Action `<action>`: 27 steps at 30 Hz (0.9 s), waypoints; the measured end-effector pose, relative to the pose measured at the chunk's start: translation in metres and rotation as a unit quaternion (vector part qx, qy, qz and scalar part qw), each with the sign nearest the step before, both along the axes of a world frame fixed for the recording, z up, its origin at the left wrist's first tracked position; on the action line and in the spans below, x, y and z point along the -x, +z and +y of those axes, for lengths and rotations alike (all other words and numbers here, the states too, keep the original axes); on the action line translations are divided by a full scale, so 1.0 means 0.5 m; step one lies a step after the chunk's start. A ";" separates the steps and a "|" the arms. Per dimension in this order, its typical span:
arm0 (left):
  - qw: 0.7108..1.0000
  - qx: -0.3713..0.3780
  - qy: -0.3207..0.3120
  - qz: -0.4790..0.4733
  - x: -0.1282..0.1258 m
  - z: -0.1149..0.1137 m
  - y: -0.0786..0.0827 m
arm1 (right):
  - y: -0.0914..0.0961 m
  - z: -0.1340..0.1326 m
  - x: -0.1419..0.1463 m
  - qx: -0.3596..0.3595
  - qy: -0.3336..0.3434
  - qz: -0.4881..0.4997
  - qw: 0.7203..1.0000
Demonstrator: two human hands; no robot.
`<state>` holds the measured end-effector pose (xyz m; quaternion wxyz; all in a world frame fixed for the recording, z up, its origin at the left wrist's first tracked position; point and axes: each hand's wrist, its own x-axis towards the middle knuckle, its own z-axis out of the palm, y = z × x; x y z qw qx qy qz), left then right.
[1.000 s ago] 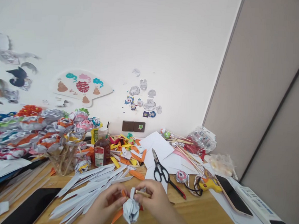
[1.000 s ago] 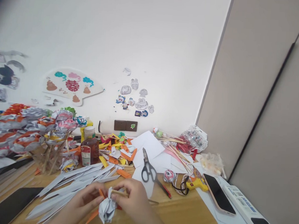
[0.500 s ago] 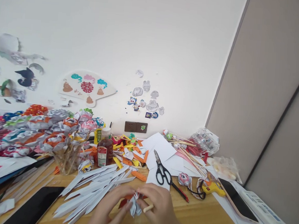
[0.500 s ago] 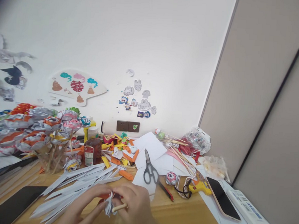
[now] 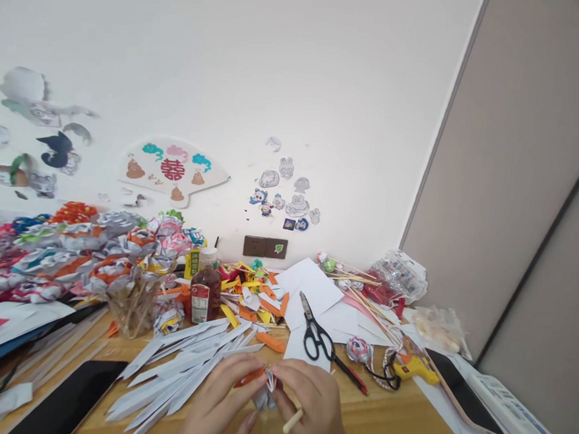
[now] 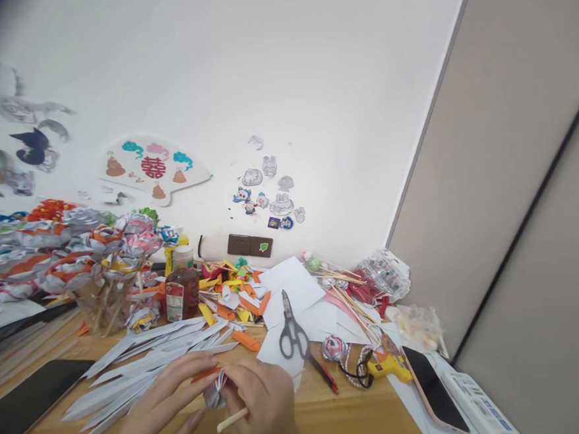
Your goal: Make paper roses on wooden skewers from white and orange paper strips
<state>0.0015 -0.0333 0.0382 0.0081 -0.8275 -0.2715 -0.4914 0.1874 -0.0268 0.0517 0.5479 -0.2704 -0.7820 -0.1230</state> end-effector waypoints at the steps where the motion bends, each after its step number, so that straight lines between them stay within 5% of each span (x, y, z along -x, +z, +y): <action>1: 1.000 -0.005 0.001 -0.002 0.000 -0.001 0.000 | 0.000 0.000 0.000 -0.001 -0.002 0.001 1.000; 15: 0.999 0.017 -0.021 -0.047 -0.011 0.012 0.025 | -0.010 0.002 0.017 0.042 0.026 0.016 0.999; 27: 0.999 -0.038 -0.012 -0.008 0.002 0.026 0.002 | -0.017 0.002 0.024 0.096 0.021 0.024 0.995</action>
